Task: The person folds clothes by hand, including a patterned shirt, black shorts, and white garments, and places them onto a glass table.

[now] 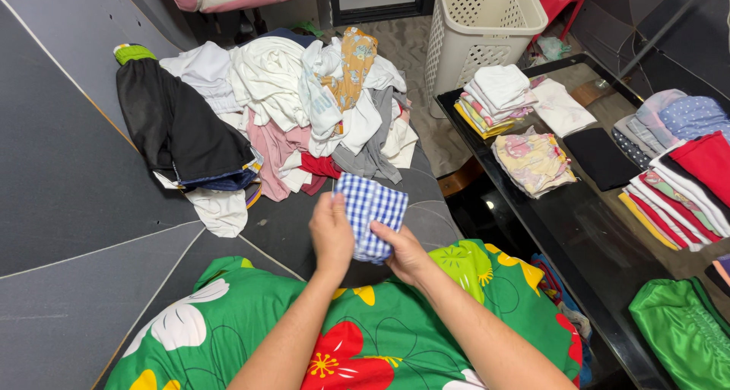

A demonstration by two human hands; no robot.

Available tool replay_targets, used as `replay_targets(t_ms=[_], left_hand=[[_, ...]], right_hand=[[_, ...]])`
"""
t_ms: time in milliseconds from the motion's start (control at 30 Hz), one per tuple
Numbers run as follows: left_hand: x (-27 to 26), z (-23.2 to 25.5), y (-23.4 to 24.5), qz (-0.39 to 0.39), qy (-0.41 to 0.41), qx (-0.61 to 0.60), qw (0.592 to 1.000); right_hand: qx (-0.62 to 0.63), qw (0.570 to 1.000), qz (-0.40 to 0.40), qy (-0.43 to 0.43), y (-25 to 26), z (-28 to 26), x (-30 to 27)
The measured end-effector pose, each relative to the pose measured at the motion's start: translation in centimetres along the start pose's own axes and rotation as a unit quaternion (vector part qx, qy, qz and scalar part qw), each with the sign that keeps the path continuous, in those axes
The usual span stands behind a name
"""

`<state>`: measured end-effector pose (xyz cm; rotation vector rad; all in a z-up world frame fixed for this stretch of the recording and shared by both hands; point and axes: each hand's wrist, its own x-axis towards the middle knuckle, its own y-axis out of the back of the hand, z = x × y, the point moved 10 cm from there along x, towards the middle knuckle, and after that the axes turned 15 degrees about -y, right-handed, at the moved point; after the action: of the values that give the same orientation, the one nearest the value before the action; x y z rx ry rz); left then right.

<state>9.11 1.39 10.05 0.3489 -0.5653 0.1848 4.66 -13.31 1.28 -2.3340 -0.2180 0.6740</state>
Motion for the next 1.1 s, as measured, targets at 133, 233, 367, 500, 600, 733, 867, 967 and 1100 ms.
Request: replay_targets(t_ms=[133, 233, 367, 500, 600, 733, 867, 967, 1100], left_hand=[[-0.7, -0.5, -1.9, -0.023, 0.077, -0.103, 0.991], [-0.4, -1.2, -1.8, -0.024, 0.062, -0.109, 0.992], [0.4, 0.7, -0.3, 0.011, -0.117, 0.018, 0.993], [0.2, -1.4, -1.8, -0.030, -0.021, -0.083, 0.996], [-0.8, -1.4, -2.8, -0.101, 0.049, -0.084, 0.990], [-1.1, -0.4, -2.3, -0.078, 0.072, -0.037, 0.994], [0.1, -0.5, -1.6, -0.040, 0.036, -0.025, 0.998], [0.2, -0.8, -1.1, -0.024, 0.025, -0.020, 0.999], [0.2, -0.5, -1.3, -0.037, 0.022, -0.007, 0.999]], right_hand=[[0.018, 0.999, 0.006, 0.031, 0.7, -1.1, -0.3], [0.018, 0.999, 0.013, 0.046, 0.3, -1.6, -0.6], [-0.002, 0.998, 0.018, 0.066, 0.2, -2.1, -0.7], [-0.009, 0.999, 0.012, 0.042, 1.0, -1.7, -0.3], [0.010, 1.000, 0.006, -0.001, 1.5, -1.1, 0.0], [0.029, 0.998, 0.028, -0.044, 1.4, -0.5, -0.1], [-0.058, 0.997, 0.011, -0.038, 0.2, -0.4, -0.8], [-0.111, 0.991, -0.031, -0.071, -1.1, 0.1, -1.3], [-0.118, 0.991, -0.004, -0.066, -0.6, -0.2, -1.1]])
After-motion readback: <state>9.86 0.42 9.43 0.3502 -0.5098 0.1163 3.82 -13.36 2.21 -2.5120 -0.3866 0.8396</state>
